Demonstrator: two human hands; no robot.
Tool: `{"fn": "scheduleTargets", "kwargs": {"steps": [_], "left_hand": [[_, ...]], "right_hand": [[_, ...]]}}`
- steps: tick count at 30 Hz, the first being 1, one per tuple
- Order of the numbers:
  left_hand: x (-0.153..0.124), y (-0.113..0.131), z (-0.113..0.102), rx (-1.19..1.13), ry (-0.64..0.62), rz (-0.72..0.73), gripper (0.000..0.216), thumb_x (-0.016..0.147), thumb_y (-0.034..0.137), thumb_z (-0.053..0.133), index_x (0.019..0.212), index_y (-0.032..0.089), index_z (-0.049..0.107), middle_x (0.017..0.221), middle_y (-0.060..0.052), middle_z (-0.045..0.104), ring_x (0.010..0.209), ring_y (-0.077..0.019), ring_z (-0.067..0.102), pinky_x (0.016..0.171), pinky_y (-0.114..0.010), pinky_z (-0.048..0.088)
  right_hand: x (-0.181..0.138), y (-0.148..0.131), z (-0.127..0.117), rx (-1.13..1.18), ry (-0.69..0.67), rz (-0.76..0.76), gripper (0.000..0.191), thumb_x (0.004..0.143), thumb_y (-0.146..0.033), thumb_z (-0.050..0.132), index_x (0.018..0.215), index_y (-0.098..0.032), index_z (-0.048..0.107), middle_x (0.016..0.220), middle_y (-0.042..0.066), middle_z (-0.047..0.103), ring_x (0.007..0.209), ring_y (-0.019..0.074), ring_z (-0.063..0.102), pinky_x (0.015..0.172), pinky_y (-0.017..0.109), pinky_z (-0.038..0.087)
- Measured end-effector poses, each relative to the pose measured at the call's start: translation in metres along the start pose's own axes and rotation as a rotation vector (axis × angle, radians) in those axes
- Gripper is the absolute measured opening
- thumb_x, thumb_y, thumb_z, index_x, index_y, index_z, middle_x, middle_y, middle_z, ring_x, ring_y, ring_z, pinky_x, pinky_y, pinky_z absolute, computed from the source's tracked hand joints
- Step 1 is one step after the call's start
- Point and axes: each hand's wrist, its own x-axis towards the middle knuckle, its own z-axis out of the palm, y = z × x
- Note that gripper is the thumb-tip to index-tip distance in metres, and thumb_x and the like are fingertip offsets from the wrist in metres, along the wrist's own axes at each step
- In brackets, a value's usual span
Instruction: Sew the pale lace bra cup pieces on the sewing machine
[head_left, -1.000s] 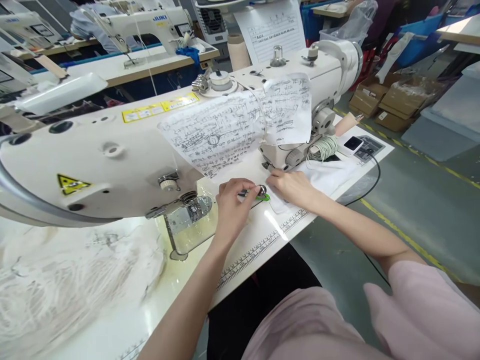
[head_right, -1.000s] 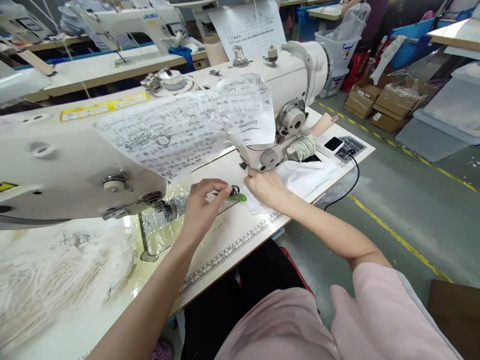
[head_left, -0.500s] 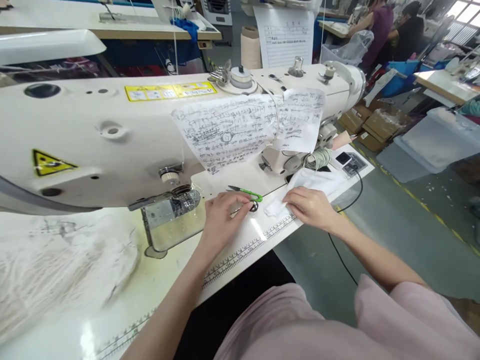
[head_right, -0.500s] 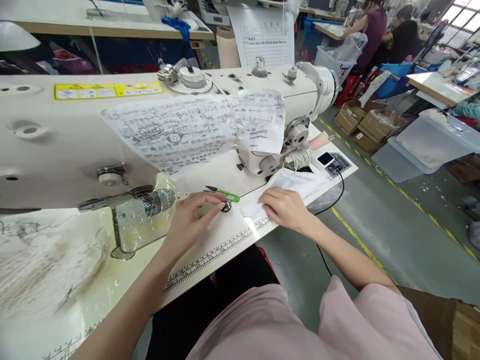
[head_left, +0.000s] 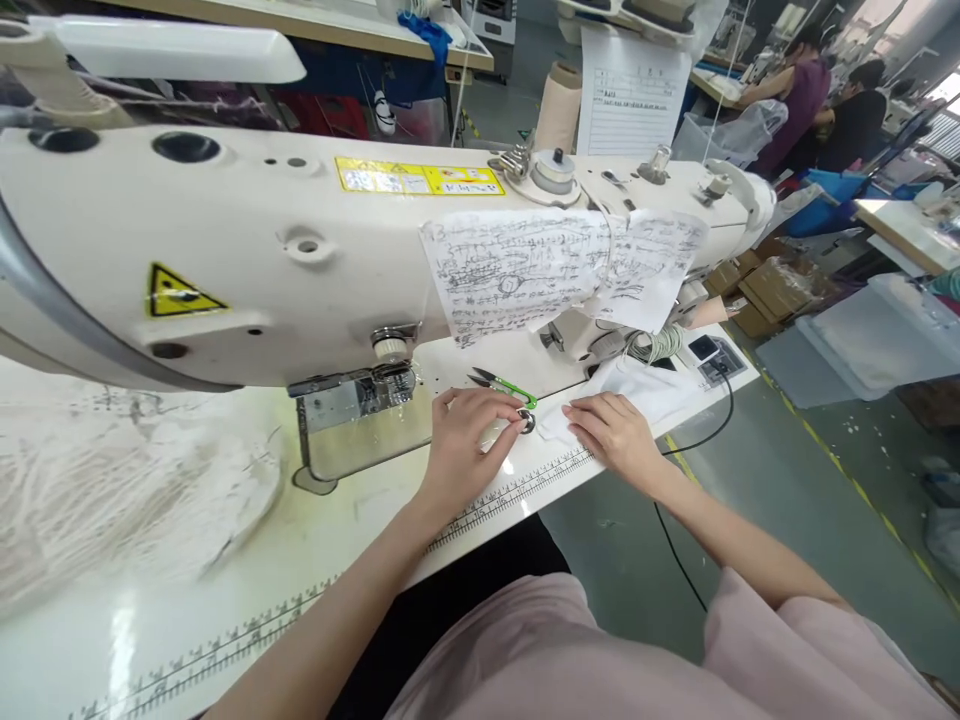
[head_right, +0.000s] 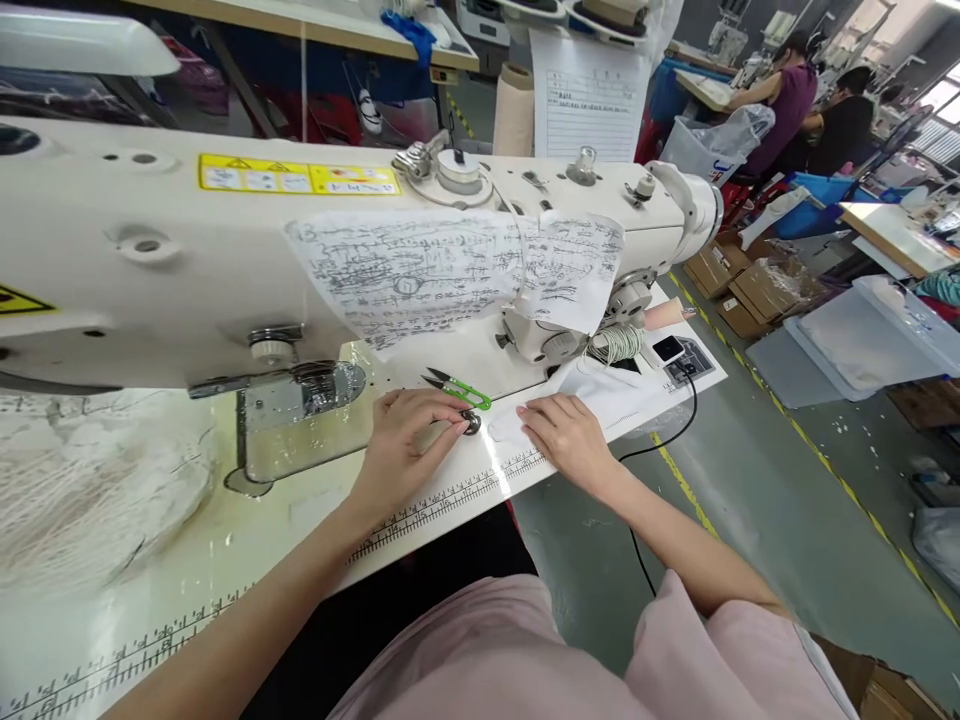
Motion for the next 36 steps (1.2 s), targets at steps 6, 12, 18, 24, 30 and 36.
{"fn": "scheduleTargets", "kwargs": {"steps": [6,12,18,24,30,36], "left_hand": [[-0.001,-0.002,0.001,-0.025,-0.057,0.022,0.009,0.090,0.028,0.057,0.083,0.027,0.062,0.100,0.001,0.074,0.098,-0.0219,0.065,0.100,-0.043,0.028],[-0.002,-0.005,0.000,-0.075,-0.148,-0.017,0.012,0.089,0.027,0.056,0.080,0.027,0.063,0.097,0.001,0.074,0.098,-0.0224,0.064,0.101,-0.044,0.026],[-0.003,-0.005,-0.005,-0.144,-0.168,-0.011,0.012,0.092,0.025,0.055,0.082,0.025,0.062,0.099,0.002,0.074,0.098,-0.0199,0.062,0.096,-0.041,0.027],[-0.008,-0.004,-0.003,-0.177,-0.266,0.003,0.009,0.091,0.025,0.060,0.082,0.023,0.061,0.102,0.005,0.073,0.096,-0.0173,0.062,0.092,-0.040,0.028],[-0.017,-0.002,-0.001,-0.041,-0.339,0.009,0.007,0.089,0.026,0.063,0.083,0.023,0.064,0.113,0.004,0.073,0.107,-0.0188,0.059,0.095,-0.041,0.030],[-0.017,0.001,-0.003,0.043,-0.340,0.003,0.009,0.089,0.028,0.063,0.082,0.023,0.066,0.105,0.004,0.075,0.105,-0.0184,0.059,0.094,-0.042,0.032]], "right_hand": [[0.012,0.004,0.001,0.265,-0.004,0.118,0.019,0.096,-0.028,0.053,0.107,-0.022,0.068,0.103,0.008,0.069,0.096,0.0206,0.063,0.081,0.036,0.051],[0.038,0.015,-0.013,0.593,-0.288,0.327,0.015,0.085,-0.034,0.069,0.093,-0.021,0.068,0.090,0.002,0.063,0.074,0.0149,0.060,0.071,0.030,0.048],[0.051,0.025,-0.008,0.739,-0.444,0.485,0.029,0.074,-0.048,0.077,0.082,-0.022,0.070,0.072,-0.001,0.062,0.067,0.0142,0.056,0.059,0.026,0.040],[0.042,0.019,-0.003,0.718,-0.339,0.385,0.031,0.083,-0.050,0.068,0.071,-0.021,0.065,0.071,0.001,0.062,0.069,0.0161,0.055,0.063,0.028,0.038],[0.031,0.006,0.008,0.562,-0.215,0.294,0.031,0.092,-0.045,0.057,0.072,-0.022,0.059,0.069,0.000,0.059,0.068,0.0159,0.054,0.066,0.028,0.037],[0.037,-0.007,0.003,0.271,-0.132,0.196,0.033,0.096,-0.041,0.049,0.071,-0.021,0.056,0.065,-0.001,0.062,0.061,0.0149,0.058,0.060,0.026,0.039]]}}
